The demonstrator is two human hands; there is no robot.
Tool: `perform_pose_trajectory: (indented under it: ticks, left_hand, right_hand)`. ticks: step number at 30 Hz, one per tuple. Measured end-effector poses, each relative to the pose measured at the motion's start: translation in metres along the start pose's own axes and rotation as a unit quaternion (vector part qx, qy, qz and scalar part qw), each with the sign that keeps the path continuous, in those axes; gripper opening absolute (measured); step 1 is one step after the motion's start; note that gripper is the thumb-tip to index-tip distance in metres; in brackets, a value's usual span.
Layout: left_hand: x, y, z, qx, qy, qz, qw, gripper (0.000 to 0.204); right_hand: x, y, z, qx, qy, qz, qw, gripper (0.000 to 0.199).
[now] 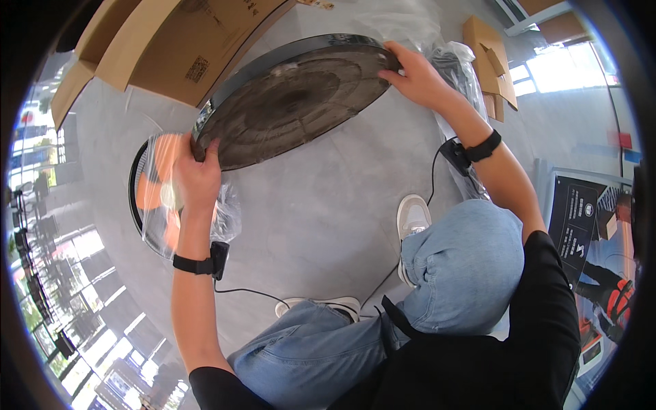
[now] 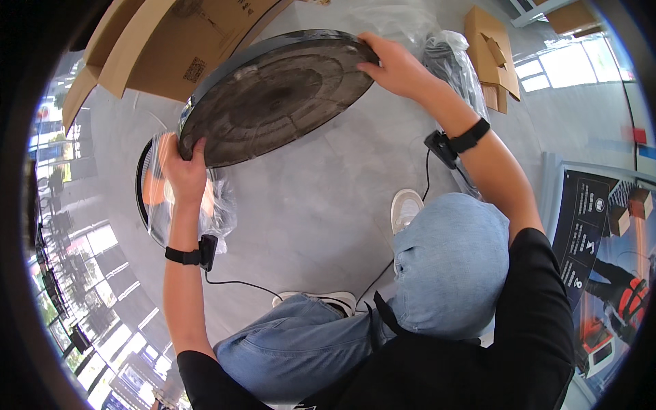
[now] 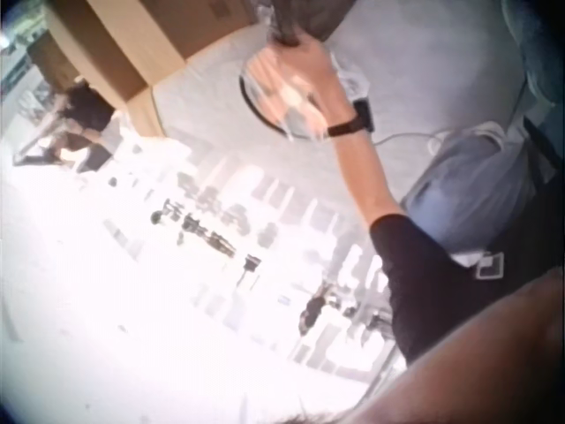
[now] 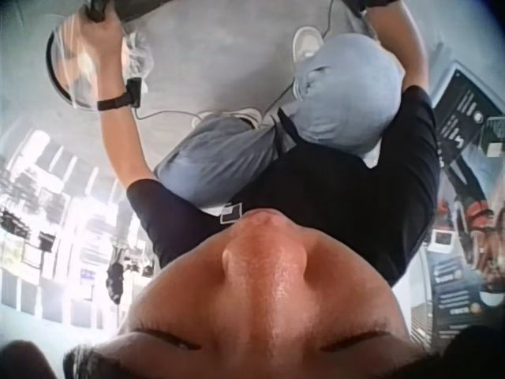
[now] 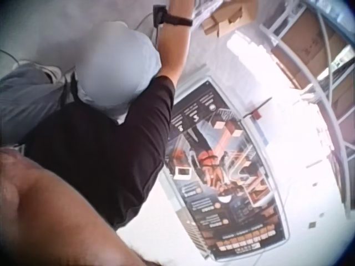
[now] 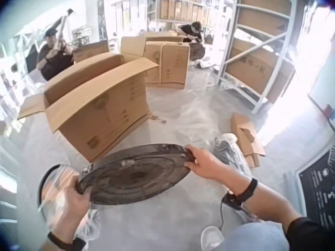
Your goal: Unboxing and assembling a standing floor fan, specifically attaching the base components and preparing the pole.
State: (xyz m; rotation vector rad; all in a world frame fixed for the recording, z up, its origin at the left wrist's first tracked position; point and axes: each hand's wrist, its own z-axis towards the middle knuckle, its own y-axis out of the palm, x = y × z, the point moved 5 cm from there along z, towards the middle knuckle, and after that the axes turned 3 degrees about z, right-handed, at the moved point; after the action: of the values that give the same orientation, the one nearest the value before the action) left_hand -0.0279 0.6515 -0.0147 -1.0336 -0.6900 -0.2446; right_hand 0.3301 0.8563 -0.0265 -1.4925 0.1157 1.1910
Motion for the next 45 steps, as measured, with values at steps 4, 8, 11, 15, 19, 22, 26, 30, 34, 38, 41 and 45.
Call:
perform_pose_trajectory:
  ticks: [4,8,11,15,19,22,26,30,34,38,41,45]
  left_hand:
    - [0.011,0.0,-0.001,0.009,0.002,0.002,1.0,0.025]
    - [0.011,0.002,-0.002,0.014,0.017,-0.004,1.0,0.025]
    - [0.008,0.002,-0.004,-0.001,0.01,0.026,1.0,0.026]
    - [0.007,0.002,-0.009,-0.008,0.024,0.045,0.999,0.025]
    - [-0.008,-0.001,-0.022,-0.02,0.066,0.047,0.997,0.026]
    - [0.007,-0.002,-0.027,-0.028,0.195,-0.058,0.979,0.038]
    - [0.018,-0.001,-0.033,-0.045,0.281,-0.053,0.957,0.031]
    - [0.021,-0.001,-0.047,-0.075,0.344,-0.063,0.934,0.038]
    - [-0.057,0.009,-0.073,-0.186,-0.047,-0.054,0.98,0.072]
    - [-0.071,0.039,-0.148,-0.239,-0.4,-0.502,0.729,0.065]
    - [-0.083,0.036,-0.165,-0.253,-0.439,-0.519,0.688,0.071]
    - [-0.084,0.032,-0.179,-0.205,-0.521,-0.63,0.538,0.058]
  right_hand:
    - [0.008,-0.004,-0.013,-0.02,0.019,-0.008,1.0,0.043]
    - [0.009,0.0,-0.015,-0.014,0.025,-0.046,0.999,0.042]
    - [0.016,0.001,-0.017,0.017,-0.005,-0.063,0.998,0.041]
    - [0.006,0.001,-0.022,-0.013,0.112,-0.031,0.993,0.042]
    - [0.07,-0.008,-0.047,-0.003,0.193,0.395,0.898,0.046]
    - [0.057,0.003,-0.083,-0.088,0.351,0.667,0.651,0.054]
    - [0.051,0.025,-0.108,-0.042,0.528,0.567,0.63,0.044]
    - [0.084,0.067,-0.14,-0.074,0.594,0.531,0.599,0.028]
    - [0.063,0.082,-0.153,-0.131,0.618,0.517,0.577,0.032]
    - [0.048,0.074,-0.143,-0.084,0.611,0.494,0.613,0.037]
    - [0.049,0.077,-0.144,-0.074,0.601,0.499,0.62,0.037]
    - [0.055,0.083,-0.15,-0.076,0.589,0.502,0.629,0.039]
